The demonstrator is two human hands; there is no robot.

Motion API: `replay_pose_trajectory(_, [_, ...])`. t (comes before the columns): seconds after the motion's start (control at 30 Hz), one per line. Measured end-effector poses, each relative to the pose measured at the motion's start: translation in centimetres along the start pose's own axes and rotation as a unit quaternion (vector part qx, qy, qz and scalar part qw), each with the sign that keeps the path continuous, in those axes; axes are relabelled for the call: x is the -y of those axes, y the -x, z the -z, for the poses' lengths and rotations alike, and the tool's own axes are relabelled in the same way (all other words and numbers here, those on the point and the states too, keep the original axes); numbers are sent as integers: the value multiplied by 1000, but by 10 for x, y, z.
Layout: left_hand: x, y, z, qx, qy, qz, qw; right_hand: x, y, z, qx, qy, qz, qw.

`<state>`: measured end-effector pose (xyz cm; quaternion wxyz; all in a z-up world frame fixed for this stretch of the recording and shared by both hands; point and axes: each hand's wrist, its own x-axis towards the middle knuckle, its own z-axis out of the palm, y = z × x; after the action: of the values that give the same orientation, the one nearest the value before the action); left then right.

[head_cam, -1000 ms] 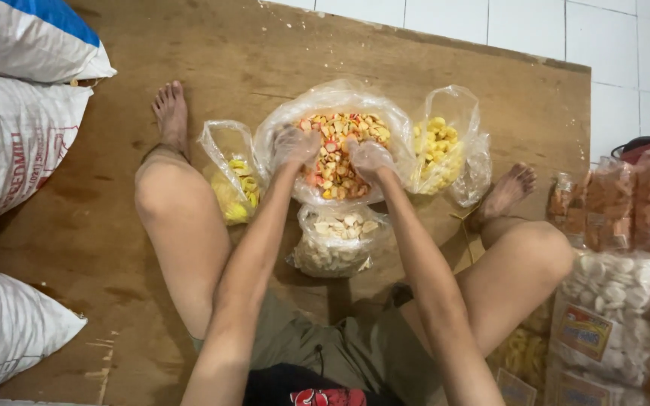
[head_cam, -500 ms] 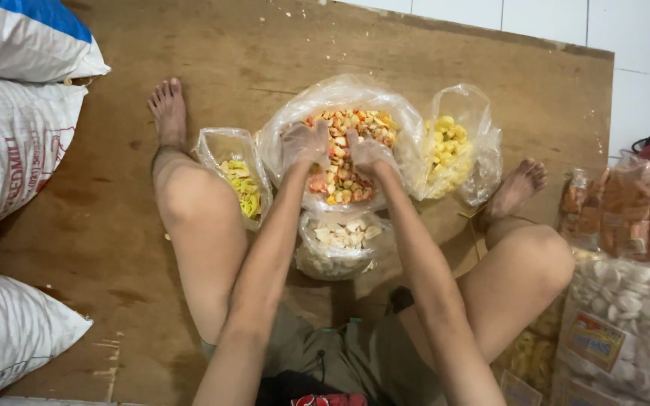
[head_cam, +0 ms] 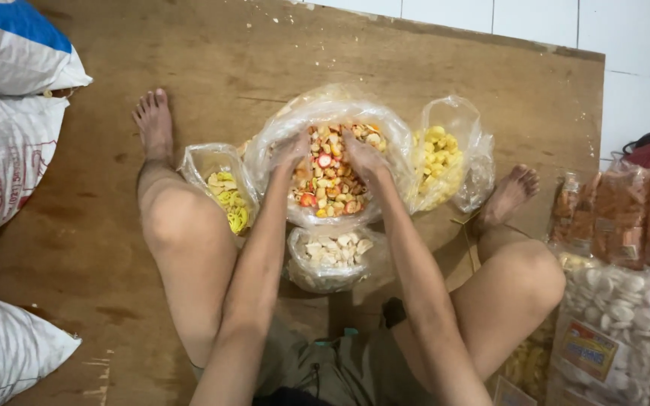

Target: Mixing and sorting snacks by hand into plastic bags for packaging

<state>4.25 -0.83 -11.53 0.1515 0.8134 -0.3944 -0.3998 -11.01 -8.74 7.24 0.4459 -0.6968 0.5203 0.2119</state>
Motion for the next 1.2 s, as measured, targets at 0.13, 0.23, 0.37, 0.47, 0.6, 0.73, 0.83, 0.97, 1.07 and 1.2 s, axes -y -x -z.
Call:
replay_pose_trajectory(0.13, [28, -47, -49, -178, -69, -134, 972, 9, 8, -2, 0, 87, 6, 996])
replay_pose_trajectory(0.23, [1, 8, -14, -215, 3, -149, 965, 14, 4, -5, 16, 98, 10, 995])
replay_pose_trajectory(0.37, [60, -155, -91, -42, 109, 79, 990, 6, -20, -19, -33, -15, -7, 999])
replay_pose_trajectory(0.47, [-23, -8, -9, -21, 167, 105, 980, -7, -50, -20, -44, -108, -24, 993])
replay_pose_trajectory(0.6, [-18, -8, -18, -5, 222, 128, 967, -37, -127, -51, -64, -272, 7, 960])
replay_pose_trajectory(0.73, [-22, -34, -11, 5, 343, 163, 925, -35, -110, -35, -134, -333, -62, 931])
replay_pose_trajectory(0.83, [-15, -41, -20, 15, 421, 201, 885, -17, -42, -17, -16, -427, -67, 902])
replay_pose_trajectory(0.97, [-15, -53, -17, 24, 529, 230, 816, -53, -95, -15, -2, -499, -15, 866])
replay_pose_trajectory(1.07, [-69, 17, 13, -76, 431, 195, 878, -51, -85, -13, -2, -505, -14, 863])
replay_pose_trajectory(1.2, [-56, 30, 27, -19, 593, 169, 787, -39, -47, -15, 4, -514, -23, 858])
